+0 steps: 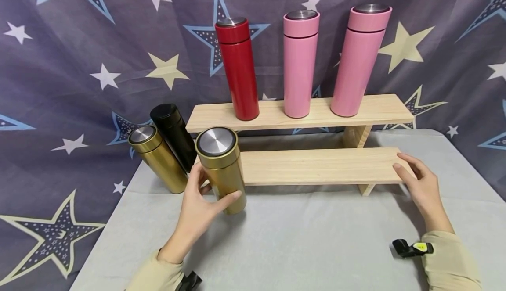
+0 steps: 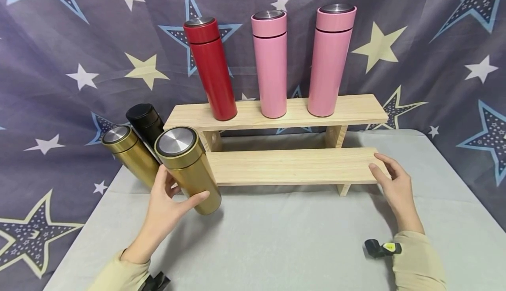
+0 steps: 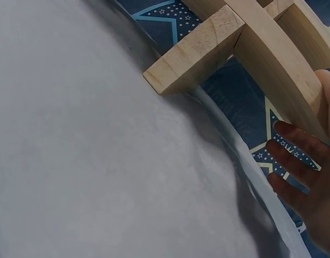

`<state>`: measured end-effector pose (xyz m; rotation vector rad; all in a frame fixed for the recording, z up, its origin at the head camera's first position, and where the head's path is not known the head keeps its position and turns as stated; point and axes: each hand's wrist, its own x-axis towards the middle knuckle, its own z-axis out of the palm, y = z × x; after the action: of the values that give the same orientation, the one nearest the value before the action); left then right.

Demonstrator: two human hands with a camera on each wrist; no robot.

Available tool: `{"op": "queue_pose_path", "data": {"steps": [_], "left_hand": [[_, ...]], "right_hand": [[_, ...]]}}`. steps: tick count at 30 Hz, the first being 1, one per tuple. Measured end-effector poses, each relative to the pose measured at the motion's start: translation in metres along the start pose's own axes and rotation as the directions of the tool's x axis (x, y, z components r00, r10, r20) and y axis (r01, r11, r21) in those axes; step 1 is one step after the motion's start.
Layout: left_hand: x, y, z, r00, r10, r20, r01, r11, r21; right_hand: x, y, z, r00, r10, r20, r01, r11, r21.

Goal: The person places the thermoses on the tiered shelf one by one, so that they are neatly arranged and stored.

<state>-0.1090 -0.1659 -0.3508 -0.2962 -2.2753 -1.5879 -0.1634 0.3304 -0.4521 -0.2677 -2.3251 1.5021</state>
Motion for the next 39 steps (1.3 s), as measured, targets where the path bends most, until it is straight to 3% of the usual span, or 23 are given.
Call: {"op": "queue_pose_path", "data": {"steps": [9, 15, 24, 39], "left_hand": [[0.01, 0.004, 0.018, 0.996, 0.025, 0.082, -0.024, 1.0, -0.002], [0.015, 0.007, 0.029, 0.991, 0.075, 0.112, -0.074, 0.997, -0.015], [0.026, 0.012, 0.049, 0.978, 0.166, 0.125, -0.159, 0.985, -0.061], [0.044, 0.02, 0.078, 0.968, 0.209, 0.138, -0.196, 0.975, -0.102]], "right_hand": [[0.0, 0.001, 0.0, 1.0, -0.003, -0.003, 0.003, 0.998, 0.057], [-0.001, -0.001, 0.002, 1.0, -0.005, -0.008, 0.005, 0.999, 0.052], [0.0, 0.0, 0.002, 1.0, -0.011, -0.01, 0.012, 0.997, 0.074], [0.0, 0.001, 0.002, 1.0, -0.004, -0.013, 0.005, 0.998, 0.061]]}}
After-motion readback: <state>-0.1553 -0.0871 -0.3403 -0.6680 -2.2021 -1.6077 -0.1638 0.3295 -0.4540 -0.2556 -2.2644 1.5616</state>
